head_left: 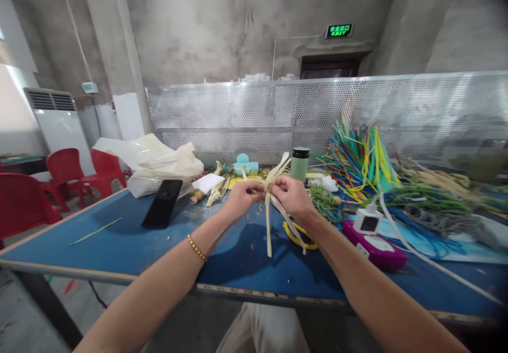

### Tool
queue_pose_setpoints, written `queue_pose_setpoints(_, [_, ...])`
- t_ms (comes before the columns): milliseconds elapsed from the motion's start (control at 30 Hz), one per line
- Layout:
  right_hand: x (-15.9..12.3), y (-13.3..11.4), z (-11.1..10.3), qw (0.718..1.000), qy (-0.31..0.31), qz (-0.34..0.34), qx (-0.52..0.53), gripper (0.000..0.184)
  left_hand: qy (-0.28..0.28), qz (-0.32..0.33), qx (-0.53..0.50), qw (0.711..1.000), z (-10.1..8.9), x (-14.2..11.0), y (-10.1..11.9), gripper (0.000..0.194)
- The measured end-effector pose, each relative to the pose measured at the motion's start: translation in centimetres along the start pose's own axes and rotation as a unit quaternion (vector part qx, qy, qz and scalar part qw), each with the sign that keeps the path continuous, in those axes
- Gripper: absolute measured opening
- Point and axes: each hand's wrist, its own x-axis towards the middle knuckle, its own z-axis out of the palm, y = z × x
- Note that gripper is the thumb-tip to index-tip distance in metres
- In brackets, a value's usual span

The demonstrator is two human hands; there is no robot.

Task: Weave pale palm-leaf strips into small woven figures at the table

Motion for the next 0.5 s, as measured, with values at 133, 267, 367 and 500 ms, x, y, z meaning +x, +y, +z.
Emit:
queue_pose_setpoints(133, [0.1, 0.4, 0.0, 0.997, 0.017, -0.057, -0.052, 0.019, -0.050, -0.061, -0.095, 0.992, 0.2, -0.4, 0.5, 0.018])
queue_pose_setpoints(267, [-0.1, 0.4, 0.0, 0.994, 0.026, -0.068, -0.083, 0.017, -0.056, -0.053, -0.140, 0.987, 0.8, -0.6, 0.4, 0.026])
queue_pose_setpoints(367, [-0.4, -0.2, 0.1, 0.992, 0.038, -0.048, -0.113, 0.016, -0.052, -0.037, -0.129, 0.990, 1.2, -0.5, -0.1, 0.030])
queue_pose_setpoints(500, [-0.8, -0.7, 0.3, 0.993, 0.011, 0.011, -0.116, 0.012, -0.054, -0.044, -0.127, 0.989, 1.3, -0.4, -0.5, 0.022])
